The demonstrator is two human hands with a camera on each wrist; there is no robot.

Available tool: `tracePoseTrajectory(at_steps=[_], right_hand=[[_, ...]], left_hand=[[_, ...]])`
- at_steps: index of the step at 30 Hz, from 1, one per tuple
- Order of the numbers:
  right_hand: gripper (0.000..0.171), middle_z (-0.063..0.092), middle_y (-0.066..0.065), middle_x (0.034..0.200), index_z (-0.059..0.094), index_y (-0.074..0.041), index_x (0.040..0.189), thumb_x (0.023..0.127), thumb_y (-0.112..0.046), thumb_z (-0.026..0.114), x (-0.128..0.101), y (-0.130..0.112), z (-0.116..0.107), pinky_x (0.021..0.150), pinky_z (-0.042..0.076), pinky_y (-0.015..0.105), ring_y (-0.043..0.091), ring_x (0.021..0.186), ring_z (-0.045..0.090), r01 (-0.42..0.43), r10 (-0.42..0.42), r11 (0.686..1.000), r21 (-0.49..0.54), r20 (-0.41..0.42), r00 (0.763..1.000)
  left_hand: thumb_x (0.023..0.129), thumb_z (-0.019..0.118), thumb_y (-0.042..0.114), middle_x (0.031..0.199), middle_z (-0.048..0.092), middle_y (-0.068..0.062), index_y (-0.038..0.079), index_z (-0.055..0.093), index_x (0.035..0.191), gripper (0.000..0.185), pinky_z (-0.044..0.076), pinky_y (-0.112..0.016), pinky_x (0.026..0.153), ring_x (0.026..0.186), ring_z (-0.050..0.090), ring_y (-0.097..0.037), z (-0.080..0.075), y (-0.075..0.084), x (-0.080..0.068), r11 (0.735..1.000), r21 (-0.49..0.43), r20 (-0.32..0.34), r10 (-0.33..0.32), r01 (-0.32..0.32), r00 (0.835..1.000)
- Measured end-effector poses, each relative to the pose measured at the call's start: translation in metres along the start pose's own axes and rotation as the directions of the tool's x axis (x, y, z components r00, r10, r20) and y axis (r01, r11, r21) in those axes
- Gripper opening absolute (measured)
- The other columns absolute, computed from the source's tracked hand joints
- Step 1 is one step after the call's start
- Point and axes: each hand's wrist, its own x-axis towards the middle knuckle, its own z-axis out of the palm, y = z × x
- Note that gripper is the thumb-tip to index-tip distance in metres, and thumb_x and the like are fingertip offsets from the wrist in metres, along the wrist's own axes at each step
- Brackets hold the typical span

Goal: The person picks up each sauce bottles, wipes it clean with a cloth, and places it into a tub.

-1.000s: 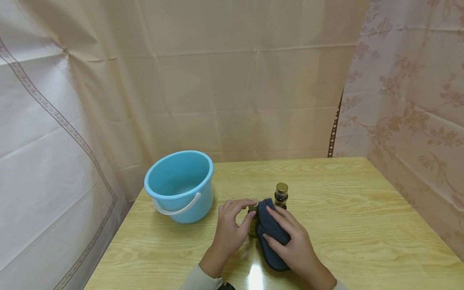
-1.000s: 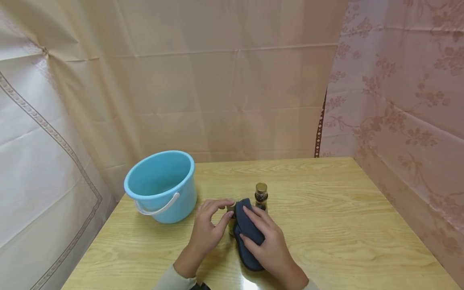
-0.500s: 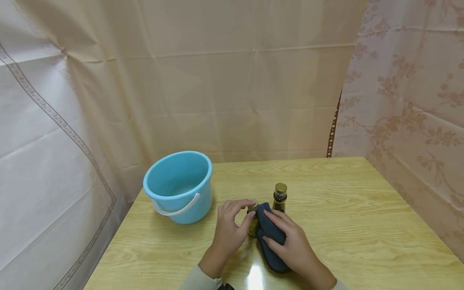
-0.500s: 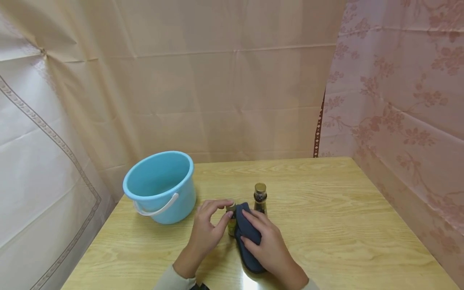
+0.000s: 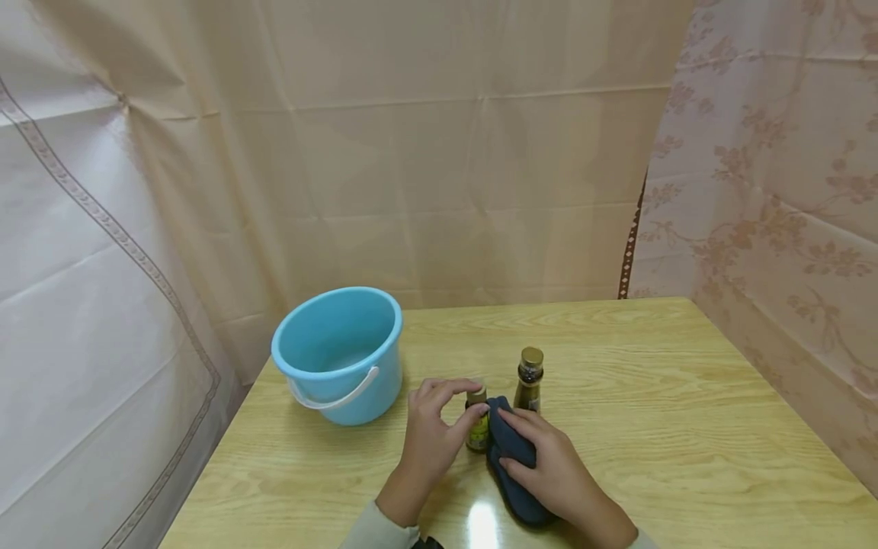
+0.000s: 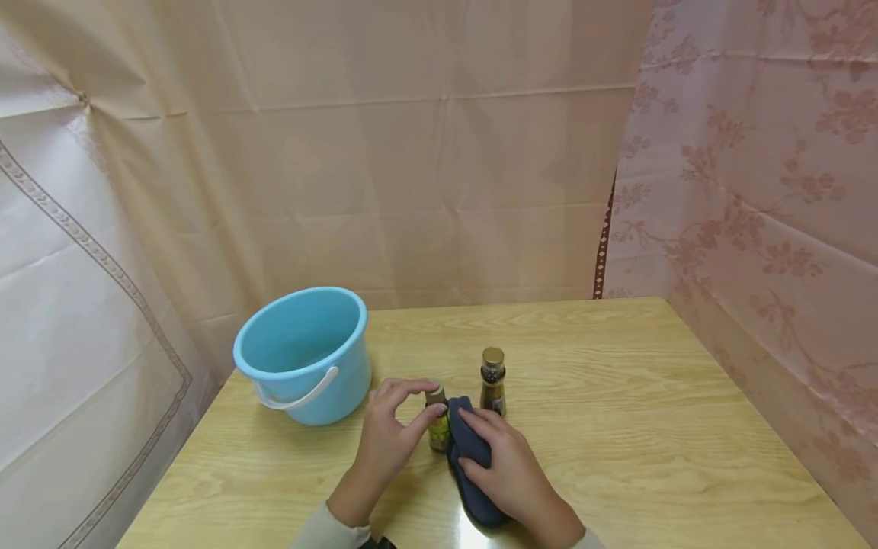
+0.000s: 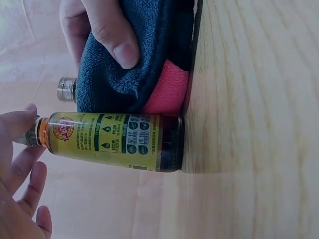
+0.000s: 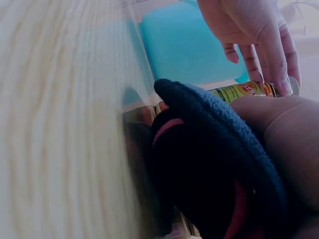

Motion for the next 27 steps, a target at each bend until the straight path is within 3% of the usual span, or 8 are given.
tracePoseTrajectory(at_steps=[8,15,22,27], right_hand=[[0.068,0.057,0.006,0.149,0.058,-0.028,0.147,0.086,-0.018,0.086,0.0011,0.0018,0.0005,0.103,0.051,0.053,0.033,0.135,0.056,-0.014,0.014,1.000,-0.010,0.014,1.000],[0.068,0.056,0.005,0.149,0.058,-0.029,0.148,0.086,-0.018,0.085,0.0007,0.0017,0.0016,0.103,0.052,0.053,0.033,0.135,0.056,0.017,-0.017,1.000,-0.017,0.002,1.000],[0.073,0.056,0.003,0.149,0.058,-0.031,0.148,0.083,-0.017,0.088,-0.0013,-0.0013,0.0005,0.099,0.054,0.052,0.032,0.133,0.059,0.108,-0.112,0.993,-0.040,-0.091,0.990],[0.077,0.057,0.004,0.148,0.057,-0.029,0.149,0.081,-0.014,0.090,-0.0022,-0.0032,0.0002,0.096,0.055,0.052,0.032,0.131,0.061,0.202,-0.209,0.978,-0.057,-0.182,0.961]], left_hand=[[0.087,0.085,0.030,0.117,0.072,0.015,0.032,0.077,0.113,0.027,0.032,-0.048,0.096,0.110,0.059,-0.010,0.0013,0.0007,0.0013,1.000,-0.021,-0.021,0.008,-0.009,1.000],[0.089,0.083,0.032,0.113,0.069,0.016,0.031,0.077,0.112,0.024,0.032,-0.046,0.095,0.111,0.061,-0.010,0.0009,-0.0016,0.0005,0.999,-0.049,-0.029,0.004,-0.005,1.000],[0.090,0.081,0.030,0.116,0.071,0.015,0.030,0.077,0.113,0.023,0.033,-0.044,0.090,0.112,0.063,-0.012,0.0000,-0.0003,0.0008,0.998,-0.044,-0.034,0.031,-0.032,0.999],[0.091,0.081,0.028,0.117,0.073,0.015,0.026,0.077,0.114,0.023,0.032,-0.043,0.088,0.110,0.063,-0.012,0.0005,-0.0002,0.0013,0.998,-0.036,-0.030,0.049,-0.051,0.998]])
